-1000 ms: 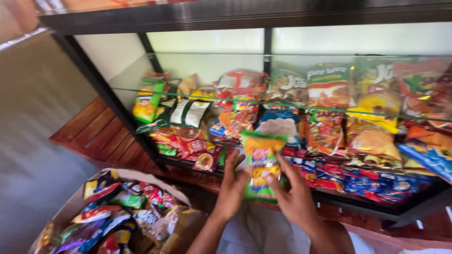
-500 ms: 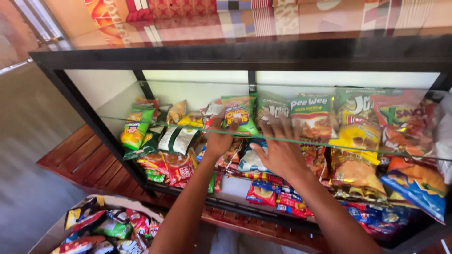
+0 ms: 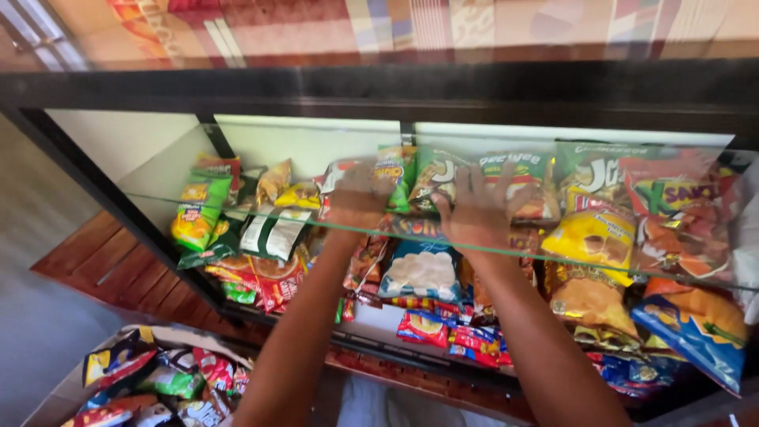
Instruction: Restocking and organizing various snack bags into a glass display case from a box on the floor.
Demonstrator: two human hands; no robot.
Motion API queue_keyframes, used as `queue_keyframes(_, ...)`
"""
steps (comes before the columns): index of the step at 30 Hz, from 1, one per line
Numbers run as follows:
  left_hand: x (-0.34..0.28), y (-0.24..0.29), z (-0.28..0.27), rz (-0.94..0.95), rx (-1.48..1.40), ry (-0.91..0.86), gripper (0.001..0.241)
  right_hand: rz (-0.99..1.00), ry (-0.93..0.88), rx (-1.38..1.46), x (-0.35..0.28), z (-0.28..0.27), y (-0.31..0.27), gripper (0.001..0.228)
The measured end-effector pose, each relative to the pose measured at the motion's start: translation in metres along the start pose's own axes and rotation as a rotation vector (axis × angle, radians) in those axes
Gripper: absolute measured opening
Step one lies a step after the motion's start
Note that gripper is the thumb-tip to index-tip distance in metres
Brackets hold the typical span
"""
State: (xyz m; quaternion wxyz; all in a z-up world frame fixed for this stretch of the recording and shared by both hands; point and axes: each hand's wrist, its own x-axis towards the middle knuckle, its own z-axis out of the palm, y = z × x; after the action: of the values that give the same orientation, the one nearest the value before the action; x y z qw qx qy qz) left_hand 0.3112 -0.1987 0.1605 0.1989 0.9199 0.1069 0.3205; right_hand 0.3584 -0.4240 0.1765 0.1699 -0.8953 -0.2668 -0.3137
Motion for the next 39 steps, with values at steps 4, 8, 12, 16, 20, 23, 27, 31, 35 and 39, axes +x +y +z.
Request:
queue_keyframes(4,-0.022,0.015,0.013,0.196,0.145,0.416,0.069,-0.047,0.119,0.044,0.000,0.010,0.006,0.069)
queue_keyframes(8,-0.023,0.047,-0.004,-0.001,0.213,0.119,0.073,-0.067,0.115,0.007,0.000,0.015,0.007,0.066)
queue_keyframes(12,-0.020,0.043,-0.005,-0.118,0.078,0.037,0.080,-0.088,0.140,0.072,-0.003,0.016,0.012,0.071)
queue_keyframes(16,-0.029,0.026,-0.001,-0.016,0.095,0.038,0.079,-0.112,0.115,0.066,-0.019,0.002,0.015,0.076)
queue_keyframes(20,-0.051,0.023,-0.005,0.043,0.044,0.173,0.075,-0.192,0.190,0.062,-0.049,-0.016,0.004,0.064)
queue_keyframes(23,-0.091,0.020,-0.019,0.157,0.050,0.389,0.068,-0.223,0.209,0.211,-0.076,-0.039,-0.011,0.055)
queue_keyframes(27,-0.158,0.042,-0.071,0.245,-0.221,0.403,0.047,-0.217,0.305,0.434,-0.127,-0.074,-0.032,0.027)
queue_keyframes(31,-0.228,0.037,-0.097,0.249,-0.295,0.439,0.029,-0.215,0.203,0.720,-0.187,-0.080,-0.074,0.015)
queue_keyframes(35,-0.291,-0.017,-0.105,0.117,-0.241,0.435,0.035,-0.236,0.069,0.874,-0.235,-0.043,-0.127,0.013)
queue_keyframes(39,-0.338,-0.118,-0.114,-0.122,-0.180,0.450,0.031,-0.318,-0.217,1.052,-0.272,0.018,-0.203,0.017)
